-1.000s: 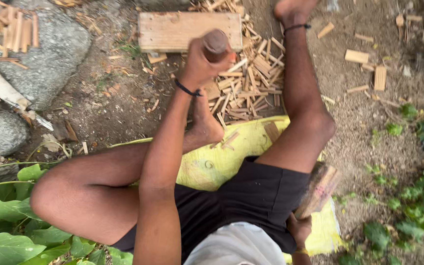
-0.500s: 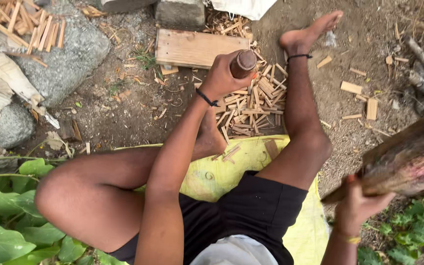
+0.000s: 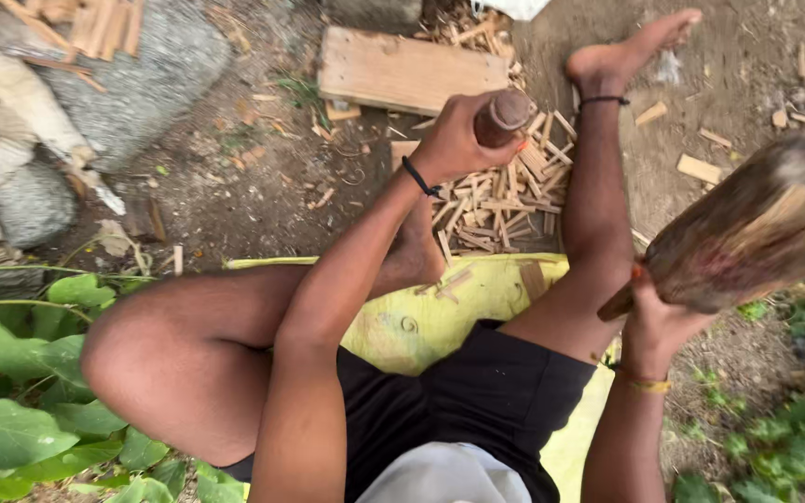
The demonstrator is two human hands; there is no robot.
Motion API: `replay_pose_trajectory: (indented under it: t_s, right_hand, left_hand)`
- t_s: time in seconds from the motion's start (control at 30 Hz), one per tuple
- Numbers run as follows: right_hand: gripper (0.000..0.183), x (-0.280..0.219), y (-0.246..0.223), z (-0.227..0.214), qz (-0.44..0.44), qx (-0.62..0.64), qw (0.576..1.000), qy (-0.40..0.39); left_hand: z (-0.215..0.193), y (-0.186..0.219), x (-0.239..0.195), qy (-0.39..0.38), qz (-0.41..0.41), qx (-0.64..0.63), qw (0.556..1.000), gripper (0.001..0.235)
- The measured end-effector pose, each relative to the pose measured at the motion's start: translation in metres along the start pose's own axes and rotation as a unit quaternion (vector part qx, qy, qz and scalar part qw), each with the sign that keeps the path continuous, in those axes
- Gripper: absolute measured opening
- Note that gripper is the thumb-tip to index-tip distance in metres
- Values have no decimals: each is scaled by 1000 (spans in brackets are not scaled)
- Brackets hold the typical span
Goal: The person sits on a yellow sack outdoors and splits small pieces of wood into thin slivers. They use a wooden mallet to strike a metal chisel placed on the wood, which rests on a larger wooden block. The resulting wood chips accumulate on the ground.
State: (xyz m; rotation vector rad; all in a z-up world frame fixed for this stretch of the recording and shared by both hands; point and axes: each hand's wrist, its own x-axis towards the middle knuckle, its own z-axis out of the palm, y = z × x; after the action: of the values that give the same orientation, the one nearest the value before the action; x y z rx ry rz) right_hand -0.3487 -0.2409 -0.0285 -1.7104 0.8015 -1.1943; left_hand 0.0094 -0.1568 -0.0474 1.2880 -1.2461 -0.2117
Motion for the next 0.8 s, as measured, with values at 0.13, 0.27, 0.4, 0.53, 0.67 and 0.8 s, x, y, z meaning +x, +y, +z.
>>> replay_pose_trajectory:
  t_s: [0.13, 0.27, 0.4, 0.53, 0.67, 0.8]
  right_hand:
    - [59, 18, 8, -15, 3, 76, 996, -40]
    - [37, 2, 23, -29, 221, -37, 970, -93]
    - [43, -23, 46, -10, 301, -129, 919, -220]
    - [65, -17, 46, 18, 128, -400, 832, -362]
    - [69, 6, 23, 57, 73, -493, 787, -363]
    - [56, 13, 24, 76, -167, -515, 787, -296]
  left_hand:
    - [-3, 22, 5, -29, -40, -11, 999, 32]
    - [-15, 33, 1, -11, 49, 23, 998, 38]
    - [-20, 35, -3, -1, 42, 13, 999, 45]
    - [-25, 51, -18, -43, 27, 60, 997, 47]
    - [-35, 81, -10, -54, 94, 112, 988, 53]
    - [-38, 93, -23, -35, 75, 86, 993, 53]
